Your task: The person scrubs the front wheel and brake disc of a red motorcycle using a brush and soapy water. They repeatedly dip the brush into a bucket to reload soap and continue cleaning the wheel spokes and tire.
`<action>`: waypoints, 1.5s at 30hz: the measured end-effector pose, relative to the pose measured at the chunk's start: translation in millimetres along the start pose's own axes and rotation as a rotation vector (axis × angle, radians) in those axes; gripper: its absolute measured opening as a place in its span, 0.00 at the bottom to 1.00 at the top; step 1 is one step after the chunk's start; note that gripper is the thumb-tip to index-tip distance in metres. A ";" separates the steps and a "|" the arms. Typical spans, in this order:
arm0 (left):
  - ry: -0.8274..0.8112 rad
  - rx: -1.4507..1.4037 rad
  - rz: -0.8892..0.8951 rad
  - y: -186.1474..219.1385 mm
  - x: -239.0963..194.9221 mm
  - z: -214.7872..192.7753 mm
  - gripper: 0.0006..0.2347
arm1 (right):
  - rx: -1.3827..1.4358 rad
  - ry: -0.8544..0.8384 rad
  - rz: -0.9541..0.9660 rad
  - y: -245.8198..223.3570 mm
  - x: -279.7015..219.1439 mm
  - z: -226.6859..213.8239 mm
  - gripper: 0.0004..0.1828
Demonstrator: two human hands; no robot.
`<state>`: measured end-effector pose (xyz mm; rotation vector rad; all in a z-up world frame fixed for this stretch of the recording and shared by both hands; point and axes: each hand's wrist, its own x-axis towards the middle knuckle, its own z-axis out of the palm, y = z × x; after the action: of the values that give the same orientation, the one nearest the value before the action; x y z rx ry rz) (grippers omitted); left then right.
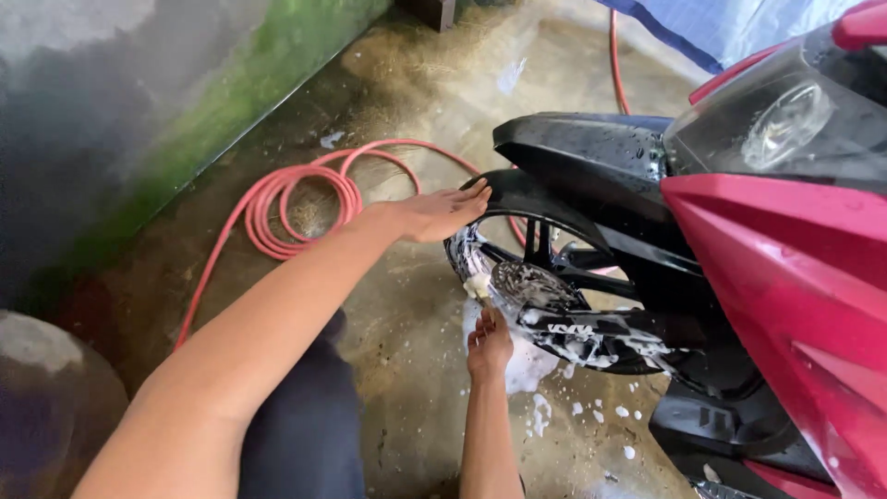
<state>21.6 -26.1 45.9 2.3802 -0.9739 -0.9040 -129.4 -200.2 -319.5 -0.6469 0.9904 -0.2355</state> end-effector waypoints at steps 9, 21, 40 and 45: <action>0.229 0.171 0.318 -45.4 43.8 18.4 0.29 | -0.125 0.108 -0.189 -41.7 -95.3 45.8 0.19; 0.267 0.209 0.648 -60.9 157.4 -27.0 0.28 | -0.235 0.363 -0.420 -19.1 -89.2 92.9 0.21; 0.150 0.383 1.026 -68.4 255.5 -50.4 0.29 | -0.377 0.915 -0.810 14.0 -23.1 164.7 0.09; 0.452 0.325 1.096 -74.4 256.0 -39.5 0.30 | -0.377 0.992 -0.948 -2.6 -32.2 194.4 0.10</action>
<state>223.2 -158.3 -74.4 1.6586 -1.9598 0.2017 15.6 -109.9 -221.3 -1.3861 1.6222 -1.3200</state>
